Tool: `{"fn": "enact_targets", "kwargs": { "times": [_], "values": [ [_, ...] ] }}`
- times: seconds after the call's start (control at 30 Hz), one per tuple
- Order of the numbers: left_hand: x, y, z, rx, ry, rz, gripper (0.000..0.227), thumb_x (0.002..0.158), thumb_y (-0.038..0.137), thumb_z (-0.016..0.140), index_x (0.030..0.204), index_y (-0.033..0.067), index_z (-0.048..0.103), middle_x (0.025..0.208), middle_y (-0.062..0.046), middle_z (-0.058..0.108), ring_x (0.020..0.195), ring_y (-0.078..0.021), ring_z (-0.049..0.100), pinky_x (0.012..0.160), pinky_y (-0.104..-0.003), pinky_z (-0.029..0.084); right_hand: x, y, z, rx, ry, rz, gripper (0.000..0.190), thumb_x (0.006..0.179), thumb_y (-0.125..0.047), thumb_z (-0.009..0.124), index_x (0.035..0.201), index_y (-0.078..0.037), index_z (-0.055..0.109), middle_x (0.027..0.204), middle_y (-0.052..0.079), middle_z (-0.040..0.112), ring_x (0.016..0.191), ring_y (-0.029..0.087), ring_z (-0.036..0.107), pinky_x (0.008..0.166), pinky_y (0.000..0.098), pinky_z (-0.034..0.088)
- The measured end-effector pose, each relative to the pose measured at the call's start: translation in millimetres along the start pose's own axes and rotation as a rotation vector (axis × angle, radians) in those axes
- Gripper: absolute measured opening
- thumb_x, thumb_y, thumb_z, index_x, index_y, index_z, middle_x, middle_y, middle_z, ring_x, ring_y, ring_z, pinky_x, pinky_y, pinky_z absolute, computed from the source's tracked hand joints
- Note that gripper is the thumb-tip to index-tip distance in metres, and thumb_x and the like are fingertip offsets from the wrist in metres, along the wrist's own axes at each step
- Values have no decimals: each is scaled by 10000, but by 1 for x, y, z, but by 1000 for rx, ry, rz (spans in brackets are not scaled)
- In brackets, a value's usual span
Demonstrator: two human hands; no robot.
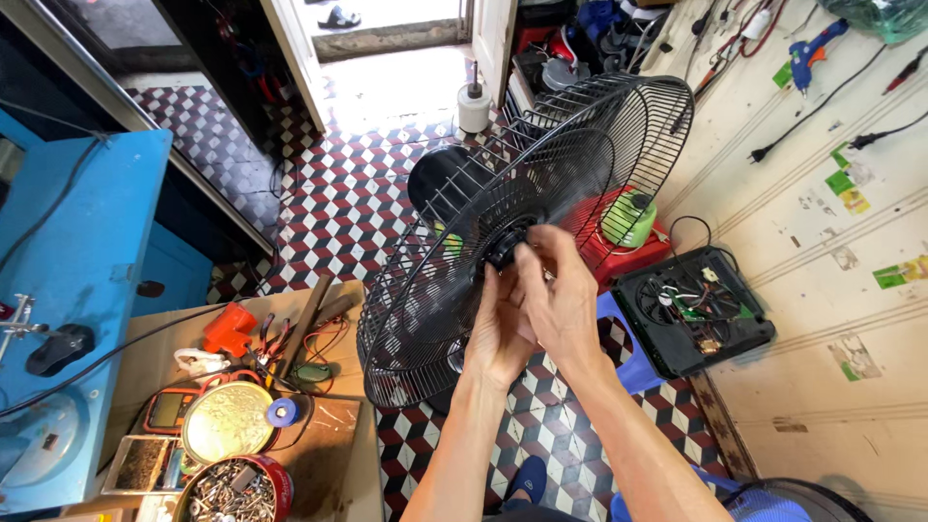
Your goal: The person assembles a standing fan by attaching the front cage, cleaning the fan blades with a cloth, mounting the blades onto the motor, and securing the rear cage. The person then plugs in the fan and tests its operation.
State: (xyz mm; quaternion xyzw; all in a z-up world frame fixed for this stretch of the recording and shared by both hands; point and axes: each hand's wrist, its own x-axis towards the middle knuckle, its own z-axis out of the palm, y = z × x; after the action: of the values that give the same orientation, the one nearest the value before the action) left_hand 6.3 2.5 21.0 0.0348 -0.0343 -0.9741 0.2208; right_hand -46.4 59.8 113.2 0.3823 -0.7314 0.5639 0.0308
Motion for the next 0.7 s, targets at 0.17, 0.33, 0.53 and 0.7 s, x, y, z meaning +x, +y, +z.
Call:
{"fn": "enact_targets", "kwargs": {
  "times": [0.17,0.33,0.53,0.7],
  "values": [
    [10,-10,-11,-124,-134,-17,546,940,466,689,1361,127,611,1367,-36,638,1314,-190,564,1159,-378,423,13,-4,3,-59,-29,256,315,955,-239,669,1140,14,696,960,134,765,863,200,745,790,329,564],
    [20,-8,-22,-102,-123,-15,566,944,469,680,1370,107,594,1430,-22,573,1396,-217,459,1204,-429,326,34,-6,0,26,-115,596,331,906,-270,703,1071,11,760,846,116,758,742,166,670,668,339,537],
    [32,-13,-31,-189,-166,-1,573,957,438,687,1372,58,575,1475,-45,536,1435,-215,426,1259,-409,295,39,-6,-2,77,-173,523,343,901,-287,735,994,43,759,823,76,748,727,103,629,644,277,513],
    [39,-14,-34,-240,-166,3,570,954,414,708,1353,28,580,1476,-72,541,1419,-217,446,1254,-383,305,34,-13,1,-24,-133,549,334,915,-294,685,989,23,760,759,49,698,686,110,587,605,304,483]
  ]
}}
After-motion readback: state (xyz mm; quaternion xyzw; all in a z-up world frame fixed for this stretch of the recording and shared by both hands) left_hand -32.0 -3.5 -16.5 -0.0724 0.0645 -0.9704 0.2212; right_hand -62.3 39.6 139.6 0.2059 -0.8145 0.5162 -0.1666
